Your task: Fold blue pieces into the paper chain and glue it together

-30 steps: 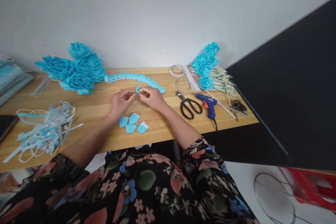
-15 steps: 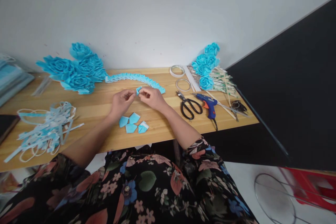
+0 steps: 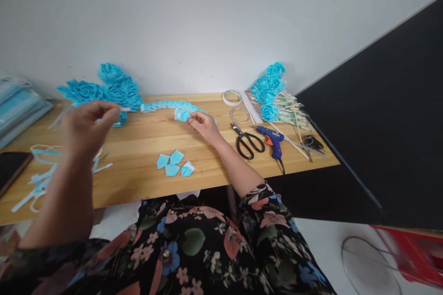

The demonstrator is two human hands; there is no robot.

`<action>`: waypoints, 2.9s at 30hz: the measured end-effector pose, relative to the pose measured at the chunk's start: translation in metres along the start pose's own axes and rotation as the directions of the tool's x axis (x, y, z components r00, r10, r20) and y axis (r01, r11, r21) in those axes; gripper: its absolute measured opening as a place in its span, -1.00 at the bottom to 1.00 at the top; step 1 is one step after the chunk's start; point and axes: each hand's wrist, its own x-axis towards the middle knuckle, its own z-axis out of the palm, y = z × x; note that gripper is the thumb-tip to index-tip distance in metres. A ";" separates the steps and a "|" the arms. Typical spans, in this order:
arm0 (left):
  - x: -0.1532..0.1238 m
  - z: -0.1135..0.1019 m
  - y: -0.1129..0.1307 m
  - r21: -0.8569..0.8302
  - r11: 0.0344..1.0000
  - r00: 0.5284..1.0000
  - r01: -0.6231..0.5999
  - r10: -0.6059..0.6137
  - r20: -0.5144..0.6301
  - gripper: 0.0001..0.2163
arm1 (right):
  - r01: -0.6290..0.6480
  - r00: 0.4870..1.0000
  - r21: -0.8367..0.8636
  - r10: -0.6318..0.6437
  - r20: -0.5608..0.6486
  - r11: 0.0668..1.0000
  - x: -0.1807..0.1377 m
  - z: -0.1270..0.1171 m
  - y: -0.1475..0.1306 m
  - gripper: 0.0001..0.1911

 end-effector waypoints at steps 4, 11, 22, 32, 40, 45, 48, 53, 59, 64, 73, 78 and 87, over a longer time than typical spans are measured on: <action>-0.027 -0.055 -0.038 0.287 0.953 0.995 0.093 -0.097 0.001 -0.84 | 0.004 1.000 0.020 -0.005 0.031 1.000 -0.002 0.003 -0.007 -0.72; -0.060 -0.083 -0.108 0.636 0.768 0.972 0.075 -0.198 0.125 -0.64 | 0.015 0.999 0.032 -0.016 0.047 0.999 -0.003 0.005 -0.009 -0.73; -0.041 -0.015 -0.043 0.231 0.948 0.975 -0.220 0.216 0.045 -0.67 | 0.039 0.992 -0.054 -0.032 0.122 0.998 -0.003 0.004 -0.003 -0.75; 0.006 0.095 -0.005 -0.263 0.947 0.858 0.186 -0.026 0.514 -0.70 | 0.058 0.988 -0.213 -0.025 0.155 0.975 -0.006 0.003 -0.012 -0.78; 0.010 0.109 0.000 -0.382 0.865 0.814 0.326 -0.052 0.578 -0.73 | -0.023 0.997 -0.024 0.024 0.072 0.999 -0.001 0.000 -0.010 -0.71; -0.005 0.123 0.004 -0.499 0.759 0.848 0.419 -0.132 0.513 -0.74 | -0.103 0.995 0.161 0.102 0.012 0.981 0.000 -0.001 -0.009 -0.61; -0.014 0.130 0.005 -0.553 0.697 0.858 0.456 -0.178 0.482 -0.75 | -0.096 0.994 0.096 0.090 0.066 0.991 0.000 0.002 -0.006 -0.63; -0.022 0.132 0.005 -0.576 0.672 0.856 0.464 -0.173 0.488 -0.73 | -0.053 0.996 -0.025 0.055 0.068 0.998 -0.001 0.006 0.000 -0.72; -0.022 0.133 0.004 -0.570 0.678 0.860 0.465 -0.193 0.472 -0.73 | -0.045 0.997 -0.023 0.046 0.055 0.999 -0.001 0.006 -0.001 -0.70; -0.023 0.132 0.006 -0.593 0.657 0.870 0.466 -0.218 0.442 -0.77 | -0.071 0.988 0.007 0.069 0.137 0.997 -0.002 0.003 -0.003 -0.66; -0.027 0.135 0.006 -0.631 0.619 0.876 0.467 -0.225 0.427 -0.74 | -0.064 0.994 0.002 0.063 0.086 0.998 -0.001 0.006 0.003 -0.69; -0.026 0.136 0.006 -0.644 0.632 0.900 0.432 -0.257 0.352 -0.79 | -0.052 0.997 -0.019 0.053 0.064 0.998 -0.001 0.005 0.003 -0.69; -0.033 0.129 0.017 -0.424 0.897 0.983 0.124 -0.053 0.176 -0.90 | -0.007 1.000 -0.123 0.008 0.012 0.992 0.000 0.006 0.003 -0.70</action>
